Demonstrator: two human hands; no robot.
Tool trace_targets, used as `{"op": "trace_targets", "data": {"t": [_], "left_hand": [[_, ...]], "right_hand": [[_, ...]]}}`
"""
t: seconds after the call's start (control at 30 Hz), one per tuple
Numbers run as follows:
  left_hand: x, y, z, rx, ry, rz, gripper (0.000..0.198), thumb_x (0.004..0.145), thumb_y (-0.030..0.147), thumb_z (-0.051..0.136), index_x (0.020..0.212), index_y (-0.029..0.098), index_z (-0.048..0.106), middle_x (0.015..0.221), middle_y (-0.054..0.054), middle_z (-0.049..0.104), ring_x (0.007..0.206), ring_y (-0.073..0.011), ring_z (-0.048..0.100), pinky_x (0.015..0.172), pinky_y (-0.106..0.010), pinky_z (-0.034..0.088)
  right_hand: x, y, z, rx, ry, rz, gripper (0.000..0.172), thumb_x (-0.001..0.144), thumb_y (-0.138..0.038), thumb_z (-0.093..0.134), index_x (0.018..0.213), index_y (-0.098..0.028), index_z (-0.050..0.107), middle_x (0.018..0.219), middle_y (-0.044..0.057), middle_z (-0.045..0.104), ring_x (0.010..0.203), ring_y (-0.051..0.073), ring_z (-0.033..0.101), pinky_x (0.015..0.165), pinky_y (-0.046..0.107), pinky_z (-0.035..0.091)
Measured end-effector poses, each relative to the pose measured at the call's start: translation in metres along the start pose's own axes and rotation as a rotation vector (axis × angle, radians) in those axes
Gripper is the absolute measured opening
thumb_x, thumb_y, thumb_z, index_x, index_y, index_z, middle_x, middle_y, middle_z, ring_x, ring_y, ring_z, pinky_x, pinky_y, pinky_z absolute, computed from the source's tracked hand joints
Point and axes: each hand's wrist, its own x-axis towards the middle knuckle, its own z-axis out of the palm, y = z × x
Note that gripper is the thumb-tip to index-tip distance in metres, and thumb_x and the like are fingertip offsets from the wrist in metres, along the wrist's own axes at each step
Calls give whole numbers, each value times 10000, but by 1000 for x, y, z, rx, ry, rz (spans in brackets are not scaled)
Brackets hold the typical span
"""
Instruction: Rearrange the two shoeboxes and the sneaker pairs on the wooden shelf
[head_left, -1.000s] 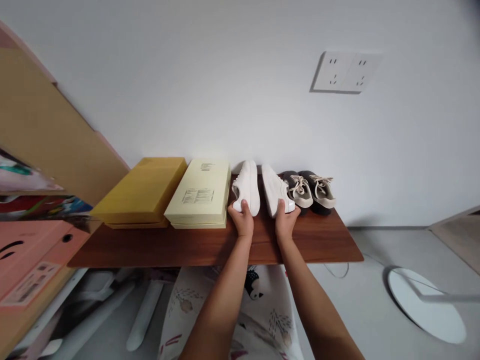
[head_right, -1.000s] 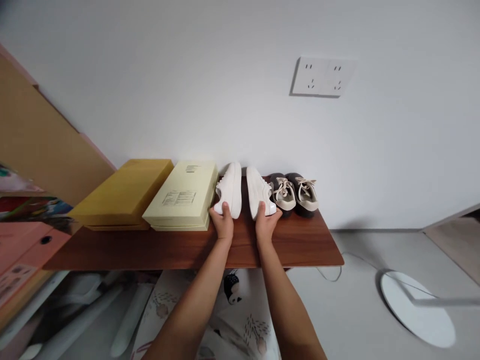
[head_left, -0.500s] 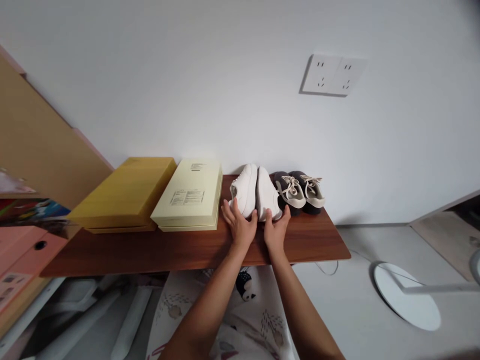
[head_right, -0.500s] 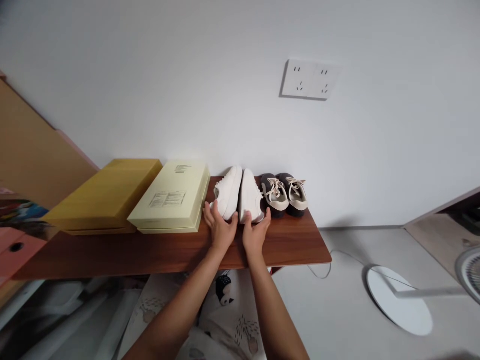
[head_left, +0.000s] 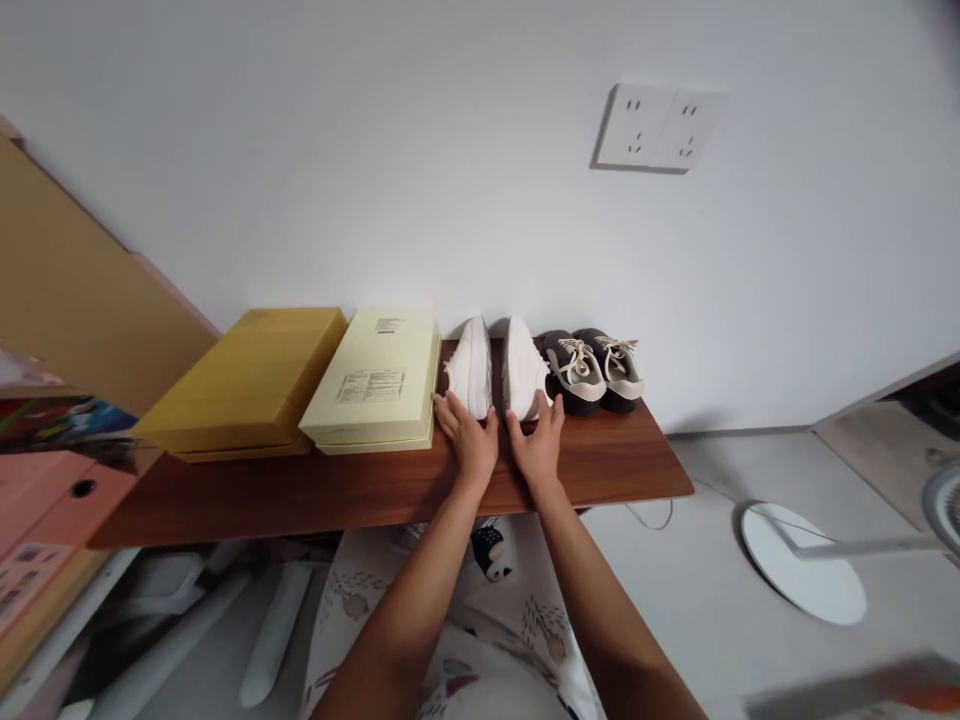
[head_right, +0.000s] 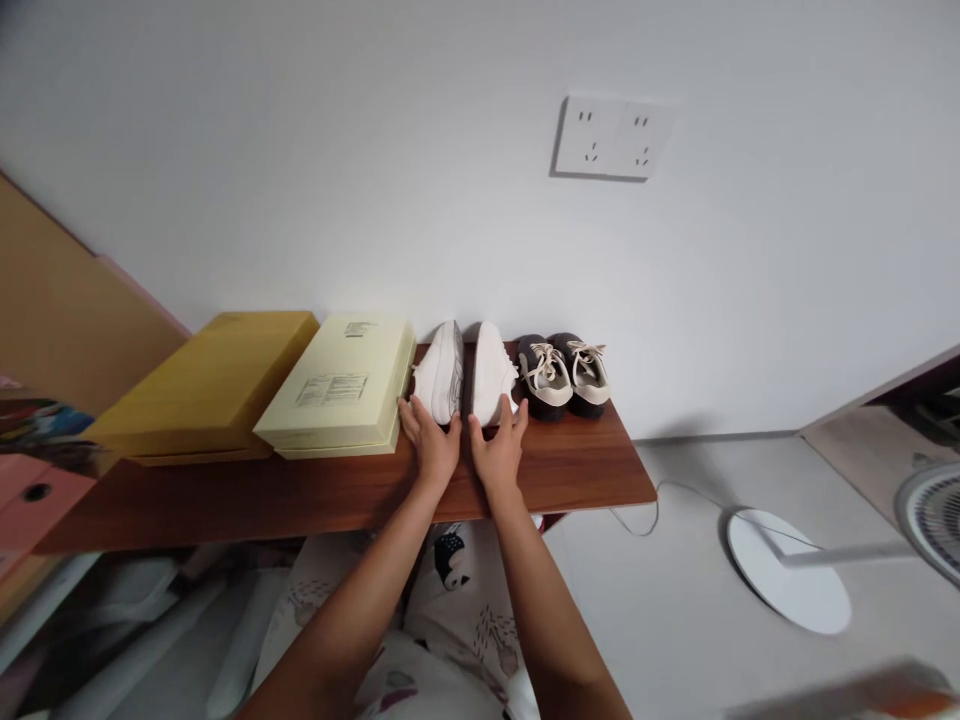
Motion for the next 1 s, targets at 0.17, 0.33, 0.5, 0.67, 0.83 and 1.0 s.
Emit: {"op": "trace_targets", "data": {"t": [0.17, 0.33, 0.5, 0.67, 0.83, 1.0], "left_hand": [[-24, 17, -10, -31, 104, 276, 709, 905, 274, 547, 1508, 73, 234, 1546, -293, 246, 1488, -366, 183, 1171, -584, 236], [-68, 72, 32, -136, -134, 695, 587, 927, 238, 514, 1480, 143, 344, 1490, -215, 398, 1452, -306, 314, 1123, -498, 391], [-59, 119, 96, -15, -192, 613, 639, 906, 240, 578, 1487, 122, 338, 1415, -208, 498, 1404, -331, 381, 1107, -507, 387], [-40, 117, 117, -47, -210, 571, 498, 871, 189, 626, 1345, 137, 479, 1161, -170, 591, 1172, -306, 549, 992, -465, 463], [-47, 107, 111, -300, -145, 475, 208, 929, 300, 561, 1075, 156, 522, 1001, -128, 533, 989, -269, 549, 903, -466, 476], [-51, 103, 115, -527, -152, 371, 245, 972, 377, 474, 1084, 159, 463, 1057, -150, 508, 1020, -246, 537, 936, -440, 458]], "right_hand": [[35, 45, -52, -49, 412, -61, 466, 902, -471, 523, 1238, -152, 573, 1338, 214, 477, 1220, 306, 539, 1000, 519, 463], [92, 99, -93, -177, 419, 54, 649, 837, -535, 573, 1306, -92, 502, 1362, 260, 478, 1347, 363, 405, 1097, 568, 328], [106, 112, -90, -107, 211, 180, 877, 774, -595, 598, 1459, -130, 310, 1382, 219, 499, 1204, 314, 558, 984, 444, 453], [110, 109, -92, -228, 161, 128, 815, 760, -611, 599, 1424, -189, 386, 1286, 180, 567, 1130, 318, 580, 928, 440, 459], [110, 107, -98, -89, 353, 256, 548, 837, -576, 524, 1231, -197, 478, 1044, 101, 628, 925, 255, 607, 867, 391, 456], [109, 111, -100, 59, 450, 314, 444, 928, -496, 381, 1248, -190, 410, 1038, 92, 591, 901, 217, 579, 864, 372, 446]]}}
